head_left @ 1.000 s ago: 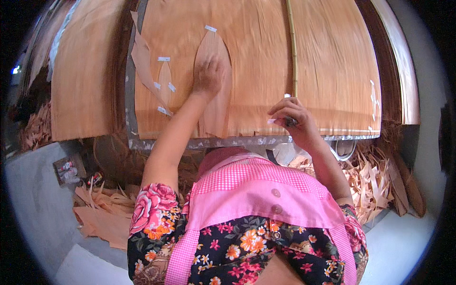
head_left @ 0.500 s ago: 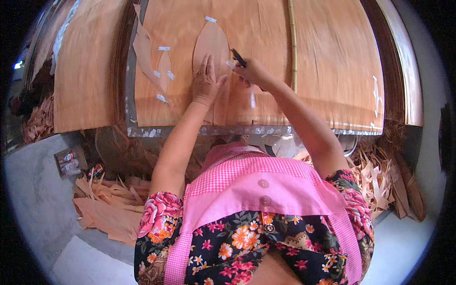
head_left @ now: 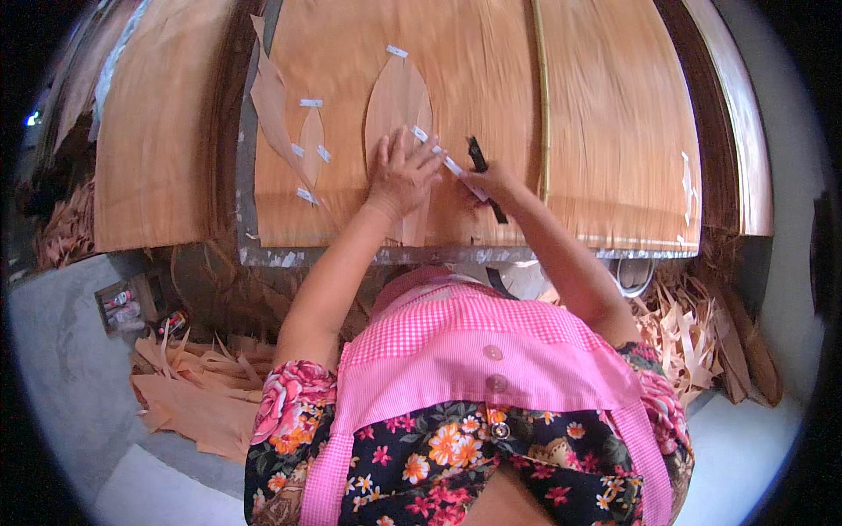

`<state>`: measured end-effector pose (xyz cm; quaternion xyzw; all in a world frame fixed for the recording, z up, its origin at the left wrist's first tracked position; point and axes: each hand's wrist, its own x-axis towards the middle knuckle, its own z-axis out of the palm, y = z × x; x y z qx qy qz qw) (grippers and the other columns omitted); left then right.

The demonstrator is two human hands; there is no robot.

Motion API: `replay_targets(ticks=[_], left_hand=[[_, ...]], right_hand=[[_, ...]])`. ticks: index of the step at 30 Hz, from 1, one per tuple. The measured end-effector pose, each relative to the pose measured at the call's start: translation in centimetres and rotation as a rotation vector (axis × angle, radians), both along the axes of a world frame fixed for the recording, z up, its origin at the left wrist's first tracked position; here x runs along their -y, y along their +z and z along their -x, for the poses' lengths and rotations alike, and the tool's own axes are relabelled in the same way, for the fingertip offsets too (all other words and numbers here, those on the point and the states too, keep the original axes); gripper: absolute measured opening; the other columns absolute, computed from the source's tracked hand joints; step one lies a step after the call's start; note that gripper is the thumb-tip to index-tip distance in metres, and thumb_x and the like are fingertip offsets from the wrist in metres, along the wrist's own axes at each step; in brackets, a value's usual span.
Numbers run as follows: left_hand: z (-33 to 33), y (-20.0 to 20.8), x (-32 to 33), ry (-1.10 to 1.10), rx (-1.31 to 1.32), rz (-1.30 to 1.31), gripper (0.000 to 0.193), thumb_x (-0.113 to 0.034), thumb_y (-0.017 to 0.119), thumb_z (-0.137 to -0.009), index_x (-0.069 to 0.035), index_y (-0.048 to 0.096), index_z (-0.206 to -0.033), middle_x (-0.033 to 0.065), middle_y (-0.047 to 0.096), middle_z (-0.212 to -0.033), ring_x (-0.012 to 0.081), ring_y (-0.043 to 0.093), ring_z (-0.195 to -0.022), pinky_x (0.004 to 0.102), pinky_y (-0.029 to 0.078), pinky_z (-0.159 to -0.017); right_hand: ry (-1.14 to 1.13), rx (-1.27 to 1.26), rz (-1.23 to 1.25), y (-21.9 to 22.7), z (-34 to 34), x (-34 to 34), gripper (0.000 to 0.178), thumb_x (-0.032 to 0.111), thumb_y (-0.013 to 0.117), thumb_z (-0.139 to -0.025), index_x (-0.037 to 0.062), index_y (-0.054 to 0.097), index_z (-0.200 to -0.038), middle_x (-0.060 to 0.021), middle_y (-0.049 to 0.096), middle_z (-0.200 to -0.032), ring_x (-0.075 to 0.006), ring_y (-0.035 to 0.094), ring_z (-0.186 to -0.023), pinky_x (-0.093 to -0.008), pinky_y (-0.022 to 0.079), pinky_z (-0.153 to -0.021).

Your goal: The person uses a utility knife to cut specific shapes out of thin sheets of wood veneer and applies small pieces of white tape to the surface of the wood.

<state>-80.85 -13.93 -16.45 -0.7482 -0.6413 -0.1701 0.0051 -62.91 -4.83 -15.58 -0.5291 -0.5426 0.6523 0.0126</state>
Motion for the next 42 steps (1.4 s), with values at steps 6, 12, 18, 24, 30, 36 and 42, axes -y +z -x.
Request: replay_targets(ticks=[6, 12, 18, 24, 30, 36, 42], left_hand=[[-0.4, 0.6, 0.3, 0.044, 0.021, 0.078, 0.040, -0.036, 0.052, -0.080, -0.027, 0.049, -0.119, -0.0037, 0.034, -0.135, 0.0367, 0.019, -0.126, 0.0585, 0.013, -0.099], [3.0, -1.5, 1.6, 0.256, 0.336, -0.122, 0.031, -0.016, 0.053, -0.078, -0.009, 0.057, -0.107, 0.0106, 0.049, -0.120, 0.0308, 0.040, -0.113, 0.0394, 0.029, -0.098], [5.0, -1.1, 3.2, 0.377, 0.295, -0.043, 0.035, -0.006, 0.054, -0.074, -0.004, 0.054, -0.109, 0.0102, 0.050, -0.117, 0.0283, 0.045, -0.107, 0.0342, 0.036, -0.093], [6.7, -0.7, 3.3, 0.328, -0.172, 0.072, 0.047, -0.019, 0.045, -0.081, -0.008, 0.037, -0.127, 0.0080, 0.037, -0.131, 0.0276, 0.031, -0.121, 0.0530, 0.021, -0.099], [6.6, 0.8, 3.5, 0.329, -0.132, 0.279, 0.054, -0.031, 0.047, -0.082, -0.014, 0.031, -0.131, 0.0031, 0.031, -0.136, 0.0254, 0.020, -0.129, 0.0565, 0.019, -0.097], [3.7, 0.0, 13.0, 0.331, 0.350, 0.021, 0.048, -0.031, 0.068, -0.067, -0.010, 0.051, -0.107, 0.0091, 0.037, -0.129, 0.0293, 0.026, -0.124, 0.0500, 0.021, -0.099], [-0.3, 0.0, 16.0, 0.413, 0.094, -0.015, 0.036, -0.037, 0.064, -0.069, -0.013, 0.056, -0.094, 0.0045, 0.043, -0.118, 0.0245, 0.031, -0.120, 0.0499, 0.020, -0.099]], right_hand=[[0.451, 0.501, -1.059, 1.5, -1.0, -4.1, 0.014, 0.017, 0.056, -0.080, 0.0040, 0.060, -0.080, -0.0078, 0.056, -0.059, -0.0132, 0.055, -0.049, -0.0280, 0.044, -0.045], [0.083, 0.002, -0.232, 5.3, 2.4, -5.2, 0.018, 0.020, 0.061, -0.079, 0.0025, 0.058, -0.079, -0.0028, 0.054, -0.058, -0.0083, 0.049, -0.045, -0.0223, 0.037, -0.038], [0.130, -0.112, -0.106, 1.2, 13.7, -1.0, 0.021, 0.019, 0.062, -0.078, -0.0002, 0.059, -0.072, -0.0053, 0.054, -0.055, -0.0098, 0.048, -0.043, -0.0232, 0.036, -0.037], [0.285, 0.097, -0.376, -2.8, 14.7, -1.0, 0.026, 0.024, 0.060, -0.076, -0.0019, 0.063, -0.076, -0.0156, 0.061, -0.069, -0.0198, 0.059, -0.058, -0.0333, 0.045, -0.050], [0.777, 0.419, -1.134, 4.6, 14.9, -3.5, 0.017, 0.018, 0.054, -0.076, 0.0020, 0.059, -0.077, -0.0101, 0.063, -0.073, -0.0254, 0.061, -0.063, -0.0338, 0.048, -0.053], [0.312, -0.007, -0.167, 5.7, 2.8, 5.8, 0.015, 0.017, 0.060, -0.075, 0.0032, 0.055, -0.078, -0.0035, 0.057, -0.064, -0.0111, 0.054, -0.053, -0.0248, 0.040, -0.042], [0.024, -0.046, -0.274, 1.4, 3.7, 9.7, 0.021, 0.021, 0.068, -0.066, 0.0029, 0.058, -0.072, -0.0047, 0.058, -0.059, -0.0125, 0.053, -0.051, -0.0272, 0.040, -0.045]])
